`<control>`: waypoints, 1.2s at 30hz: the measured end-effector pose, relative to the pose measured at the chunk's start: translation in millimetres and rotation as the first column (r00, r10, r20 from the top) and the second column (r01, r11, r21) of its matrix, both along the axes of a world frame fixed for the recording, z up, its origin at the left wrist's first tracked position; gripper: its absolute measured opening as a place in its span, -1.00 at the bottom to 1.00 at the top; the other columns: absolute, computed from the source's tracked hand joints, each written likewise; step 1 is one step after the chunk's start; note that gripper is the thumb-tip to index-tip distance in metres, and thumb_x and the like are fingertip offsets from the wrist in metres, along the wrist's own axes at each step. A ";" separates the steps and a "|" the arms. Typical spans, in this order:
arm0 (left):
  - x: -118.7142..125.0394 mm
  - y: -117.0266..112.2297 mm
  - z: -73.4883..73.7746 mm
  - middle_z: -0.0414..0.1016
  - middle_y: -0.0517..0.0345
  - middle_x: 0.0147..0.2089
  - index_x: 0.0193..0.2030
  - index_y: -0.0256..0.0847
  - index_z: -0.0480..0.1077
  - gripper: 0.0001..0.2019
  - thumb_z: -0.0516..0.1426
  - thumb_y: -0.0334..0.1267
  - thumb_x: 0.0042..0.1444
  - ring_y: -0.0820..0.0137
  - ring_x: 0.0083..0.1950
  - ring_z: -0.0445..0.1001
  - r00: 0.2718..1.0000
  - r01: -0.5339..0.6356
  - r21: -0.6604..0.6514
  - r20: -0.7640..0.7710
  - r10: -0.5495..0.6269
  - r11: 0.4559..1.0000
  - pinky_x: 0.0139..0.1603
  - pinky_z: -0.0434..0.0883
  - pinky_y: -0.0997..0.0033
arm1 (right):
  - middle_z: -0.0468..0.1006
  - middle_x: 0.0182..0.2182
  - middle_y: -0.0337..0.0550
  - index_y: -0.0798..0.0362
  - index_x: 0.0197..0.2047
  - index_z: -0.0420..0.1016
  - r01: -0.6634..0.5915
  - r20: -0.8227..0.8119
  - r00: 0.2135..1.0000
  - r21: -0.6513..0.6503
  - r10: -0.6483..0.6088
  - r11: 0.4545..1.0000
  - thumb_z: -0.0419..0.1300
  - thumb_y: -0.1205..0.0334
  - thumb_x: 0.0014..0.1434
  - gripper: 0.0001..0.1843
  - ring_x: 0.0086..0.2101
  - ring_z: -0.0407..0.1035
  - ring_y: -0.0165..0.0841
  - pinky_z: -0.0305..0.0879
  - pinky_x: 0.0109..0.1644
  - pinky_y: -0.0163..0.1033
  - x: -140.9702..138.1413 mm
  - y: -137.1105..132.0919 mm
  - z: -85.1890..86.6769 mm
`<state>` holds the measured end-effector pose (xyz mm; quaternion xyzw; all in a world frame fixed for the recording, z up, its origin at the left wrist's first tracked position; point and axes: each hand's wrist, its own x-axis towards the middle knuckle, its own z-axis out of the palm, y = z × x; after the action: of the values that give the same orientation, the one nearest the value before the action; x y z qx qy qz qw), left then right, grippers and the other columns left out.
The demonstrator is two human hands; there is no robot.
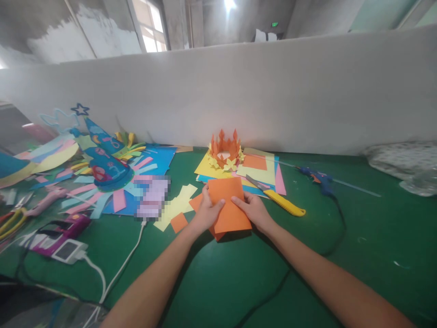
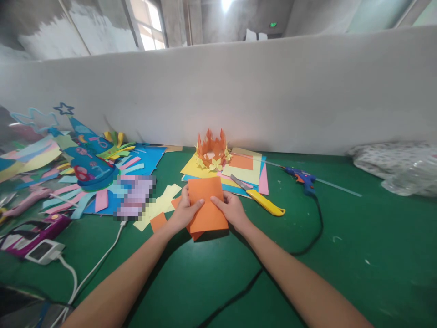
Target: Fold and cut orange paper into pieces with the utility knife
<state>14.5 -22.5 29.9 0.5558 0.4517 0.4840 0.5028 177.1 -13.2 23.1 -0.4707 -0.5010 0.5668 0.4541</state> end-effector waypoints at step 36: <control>-11.8 -3.1 9.2 0.31 -0.10 -0.06 -0.18 -0.26 0.34 -0.85 -0.01 -0.41 0.16 0.23 -0.17 0.43 0.457 0.121 0.047 -0.889 -0.014 0.991 -0.16 0.35 0.26 | 0.41 0.06 -0.04 0.00 -0.13 0.30 -0.454 0.839 0.544 0.327 -0.033 0.828 0.35 0.04 -0.05 -0.54 0.00 0.25 -0.06 0.16 0.00 0.05 15.9 15.7 2.9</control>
<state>2.7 -25.7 39.1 0.7689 0.5989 0.1271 0.1842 193.0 2.5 25.9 -0.4724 -0.8381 0.1824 0.2028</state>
